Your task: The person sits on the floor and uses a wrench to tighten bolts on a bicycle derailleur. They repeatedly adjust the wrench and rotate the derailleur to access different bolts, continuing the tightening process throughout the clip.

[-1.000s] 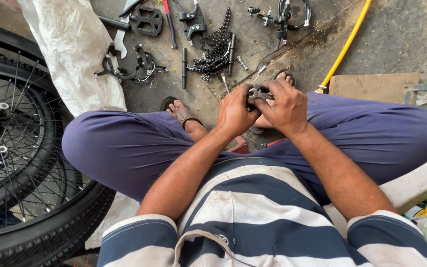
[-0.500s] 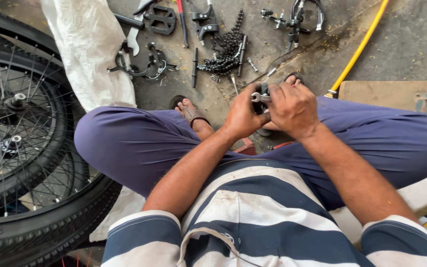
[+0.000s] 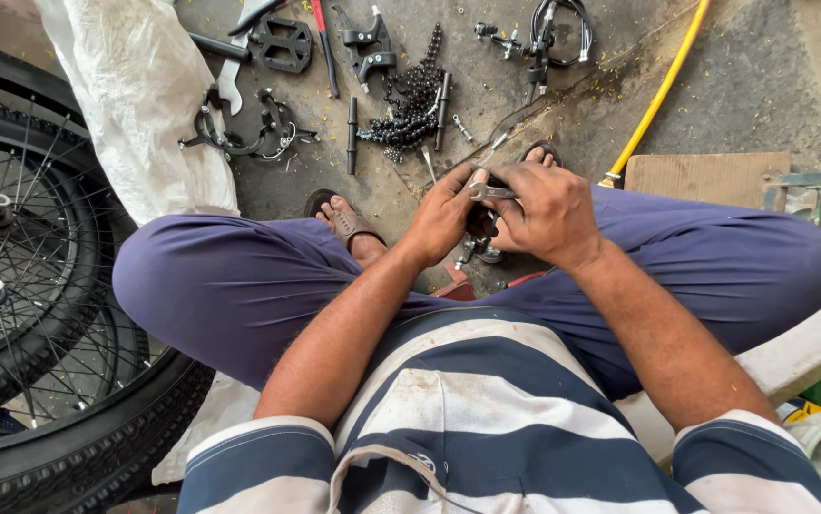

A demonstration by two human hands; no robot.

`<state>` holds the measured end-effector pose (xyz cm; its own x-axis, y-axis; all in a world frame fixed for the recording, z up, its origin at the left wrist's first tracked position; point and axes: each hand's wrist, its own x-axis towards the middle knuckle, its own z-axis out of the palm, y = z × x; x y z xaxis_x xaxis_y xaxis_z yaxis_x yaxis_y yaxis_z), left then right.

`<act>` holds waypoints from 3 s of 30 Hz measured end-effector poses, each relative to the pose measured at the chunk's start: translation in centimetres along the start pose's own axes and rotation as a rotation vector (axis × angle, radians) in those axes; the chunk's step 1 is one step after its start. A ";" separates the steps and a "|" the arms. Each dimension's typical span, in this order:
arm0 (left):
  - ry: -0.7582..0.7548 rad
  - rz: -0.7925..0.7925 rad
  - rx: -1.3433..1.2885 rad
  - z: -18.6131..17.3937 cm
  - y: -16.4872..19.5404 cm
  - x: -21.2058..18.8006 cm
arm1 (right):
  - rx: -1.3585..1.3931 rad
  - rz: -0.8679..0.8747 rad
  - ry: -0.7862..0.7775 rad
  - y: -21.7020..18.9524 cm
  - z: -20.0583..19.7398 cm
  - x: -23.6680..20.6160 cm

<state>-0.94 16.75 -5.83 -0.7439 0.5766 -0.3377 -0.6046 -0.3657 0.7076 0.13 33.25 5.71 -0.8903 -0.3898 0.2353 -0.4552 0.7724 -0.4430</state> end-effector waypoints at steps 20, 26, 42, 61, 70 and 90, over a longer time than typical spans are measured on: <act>0.281 0.181 0.525 0.8 2.0 -0.3 | 0.588 0.602 -0.161 1.9 2.2 -2.5; -0.001 0.229 0.967 -0.7 1.0 0.1 | -0.339 -0.163 -0.371 2.4 -3.3 0.4; 0.077 -0.003 0.267 -0.1 0.8 0.8 | -0.347 -0.086 -0.041 1.2 0.9 -1.1; 0.064 -0.037 -0.150 -0.9 1.5 0.7 | 0.285 0.375 0.081 2.6 2.5 -3.1; 0.122 -0.042 -0.114 -1.2 1.2 1.4 | 0.393 0.442 -0.046 3.6 2.3 -3.1; 0.310 0.121 0.528 0.0 1.9 0.7 | -0.518 -0.511 -0.392 3.7 -1.0 5.5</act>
<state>-2.59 16.43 -4.73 -0.8944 0.2859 -0.3439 -0.3472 0.0409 0.9369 -6.46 34.43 6.30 -0.5566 -0.8285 -0.0613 -0.8285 0.5482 0.1142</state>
